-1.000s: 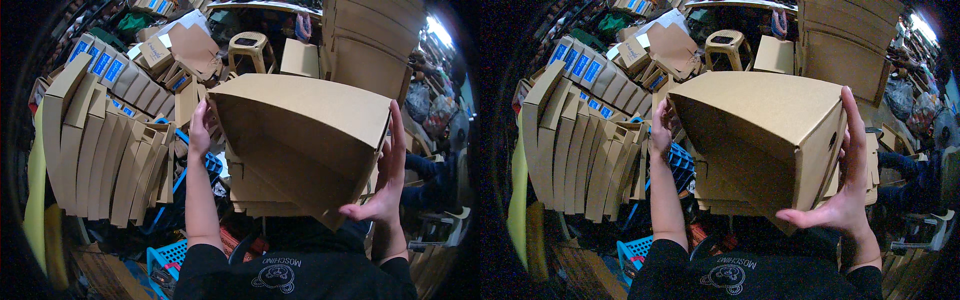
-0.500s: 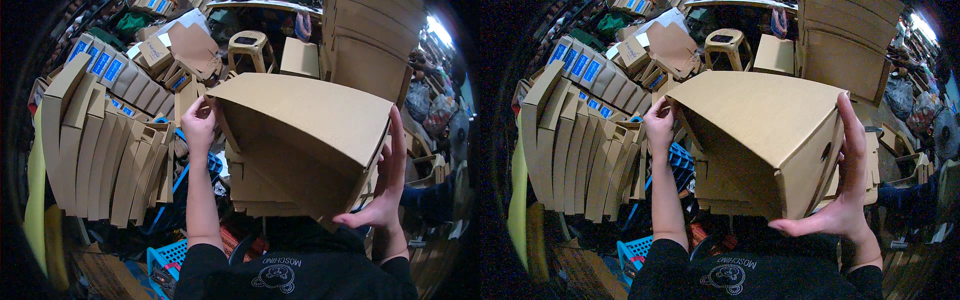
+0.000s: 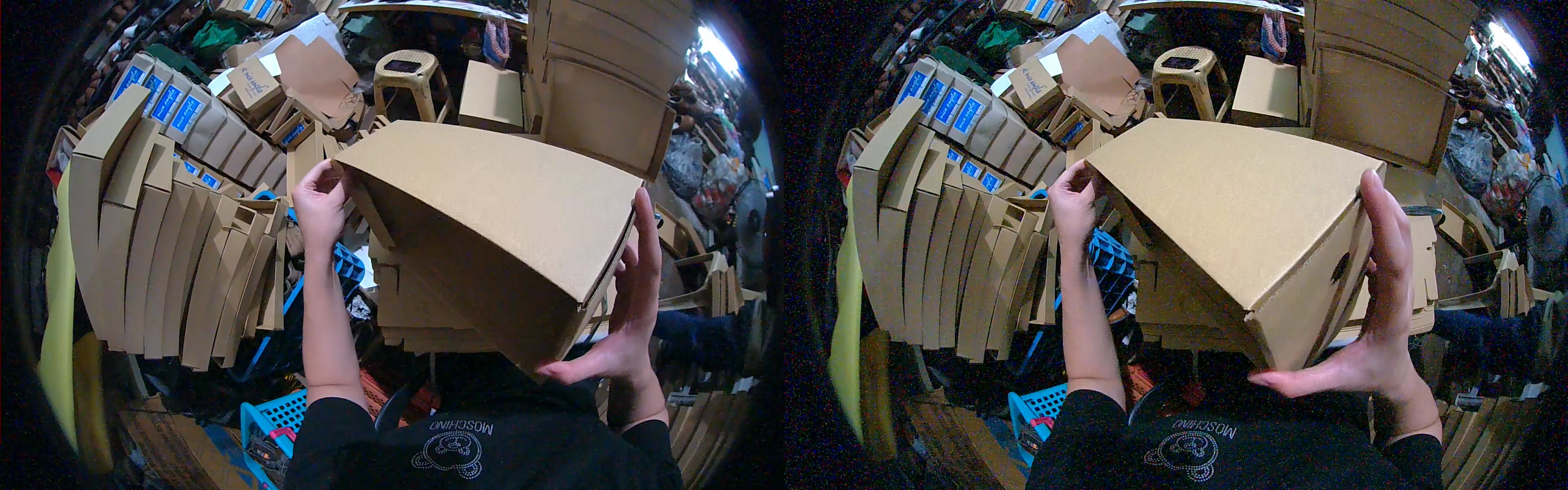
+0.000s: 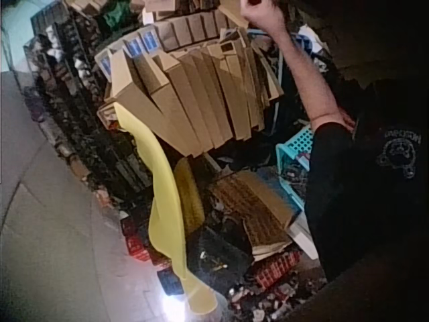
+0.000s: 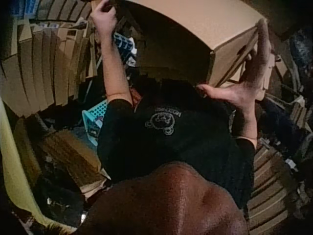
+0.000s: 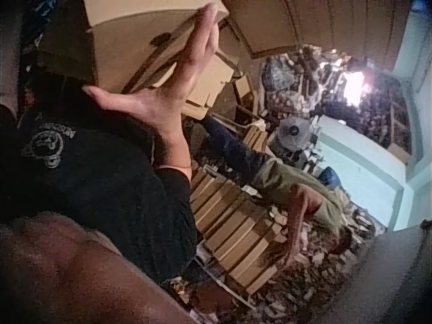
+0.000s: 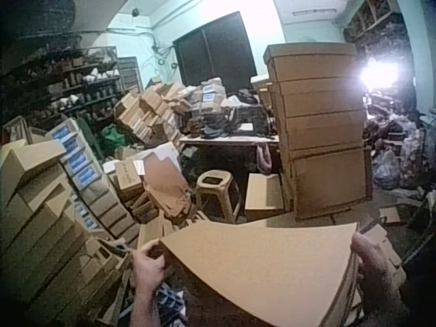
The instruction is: Assembling cardboard shoe boxes from flat sheets.
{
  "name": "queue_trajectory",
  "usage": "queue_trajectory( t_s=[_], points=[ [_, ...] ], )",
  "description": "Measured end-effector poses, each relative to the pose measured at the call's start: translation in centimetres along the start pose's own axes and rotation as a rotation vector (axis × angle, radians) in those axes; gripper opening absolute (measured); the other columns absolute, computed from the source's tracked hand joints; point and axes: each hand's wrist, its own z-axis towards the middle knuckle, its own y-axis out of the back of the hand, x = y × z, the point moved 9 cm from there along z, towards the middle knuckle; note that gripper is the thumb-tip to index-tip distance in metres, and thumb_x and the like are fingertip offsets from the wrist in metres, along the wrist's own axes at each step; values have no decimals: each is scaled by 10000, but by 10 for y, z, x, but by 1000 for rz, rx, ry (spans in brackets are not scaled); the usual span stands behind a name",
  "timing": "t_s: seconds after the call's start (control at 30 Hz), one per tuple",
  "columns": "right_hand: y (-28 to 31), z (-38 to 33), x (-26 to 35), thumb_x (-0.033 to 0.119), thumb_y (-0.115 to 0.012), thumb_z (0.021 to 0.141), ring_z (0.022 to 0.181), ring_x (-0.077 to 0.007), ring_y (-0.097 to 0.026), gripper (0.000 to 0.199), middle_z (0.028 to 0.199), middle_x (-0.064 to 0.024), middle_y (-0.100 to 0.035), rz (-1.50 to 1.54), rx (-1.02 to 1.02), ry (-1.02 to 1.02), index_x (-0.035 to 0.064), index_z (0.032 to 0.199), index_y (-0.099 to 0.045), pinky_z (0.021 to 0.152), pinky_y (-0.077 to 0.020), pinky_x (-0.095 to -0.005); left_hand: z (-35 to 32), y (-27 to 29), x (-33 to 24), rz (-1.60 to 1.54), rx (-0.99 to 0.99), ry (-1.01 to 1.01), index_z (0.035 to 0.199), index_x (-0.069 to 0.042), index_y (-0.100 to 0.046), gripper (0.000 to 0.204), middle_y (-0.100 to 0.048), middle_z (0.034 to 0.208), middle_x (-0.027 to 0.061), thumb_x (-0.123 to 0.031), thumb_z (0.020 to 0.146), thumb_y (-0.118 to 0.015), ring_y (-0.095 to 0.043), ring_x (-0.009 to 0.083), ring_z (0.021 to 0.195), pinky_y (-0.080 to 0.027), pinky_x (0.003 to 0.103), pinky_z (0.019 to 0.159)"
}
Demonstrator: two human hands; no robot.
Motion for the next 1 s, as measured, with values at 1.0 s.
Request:
queue_trajectory(
  t_s=[1.0],
  points=[
    [3,-7,6,518,-999,364,1411,-349,-355,1537,1562,-182,-263,-39,-30,-10,48,1576,-180,1133,-358,-489,-1,-6,0,171,-37,-32,1102,44,-726,242,-732,852,28,-19,869,-713,-627,50,757,-510,220,687]
  ],
)
